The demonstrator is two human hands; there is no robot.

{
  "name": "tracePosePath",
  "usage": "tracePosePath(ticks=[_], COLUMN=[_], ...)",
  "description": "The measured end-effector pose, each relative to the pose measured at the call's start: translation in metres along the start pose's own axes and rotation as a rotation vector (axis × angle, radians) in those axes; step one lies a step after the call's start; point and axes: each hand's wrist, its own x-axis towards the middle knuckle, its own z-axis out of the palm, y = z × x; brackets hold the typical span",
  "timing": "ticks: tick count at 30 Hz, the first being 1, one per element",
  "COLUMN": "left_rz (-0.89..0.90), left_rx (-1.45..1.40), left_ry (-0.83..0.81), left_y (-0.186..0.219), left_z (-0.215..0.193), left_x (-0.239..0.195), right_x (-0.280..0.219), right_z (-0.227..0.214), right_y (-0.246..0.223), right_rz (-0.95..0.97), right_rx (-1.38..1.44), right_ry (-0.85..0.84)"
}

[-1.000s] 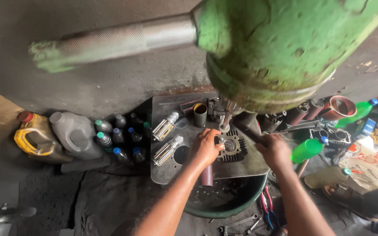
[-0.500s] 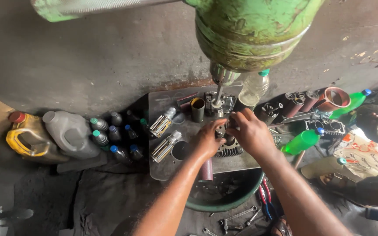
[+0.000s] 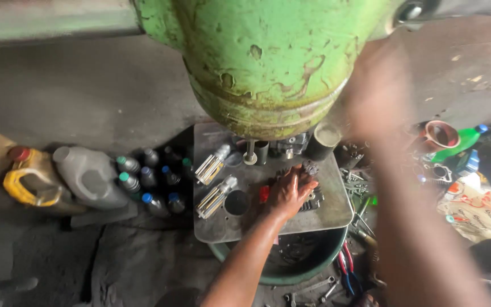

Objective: Bore or hone a motorcycle cylinder head using a vertical boring machine.

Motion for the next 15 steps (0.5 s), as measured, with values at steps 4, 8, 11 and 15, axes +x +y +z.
tracePosePath(ticks=[4,8,11,15], left_rz=[-0.018,-0.120,0.007,0.091], left_rx=[0.086,0.048,0.193,0.062], left_ry=[-0.018,-0.063,0.075,0.157], left_y=[-0.032,-0.027,0.001,0.003], left_z=[0.026,0.022,-0.001,0.000], left_x=[-0.021,-0.001,0.000,0.001], right_x=[-0.032,-0.017,-0.015,-0.012], right_z=[0.140,0.171,0.164,0.153], right_y=[-0.007,0.033,0.025,0.034], right_rz=[-0.242,-0.316,-0.332,-0.315], right_rx=[0.069,0.157,0.243,0.340], right_ry=[0.353,-0.076,-0.077,-0.059])
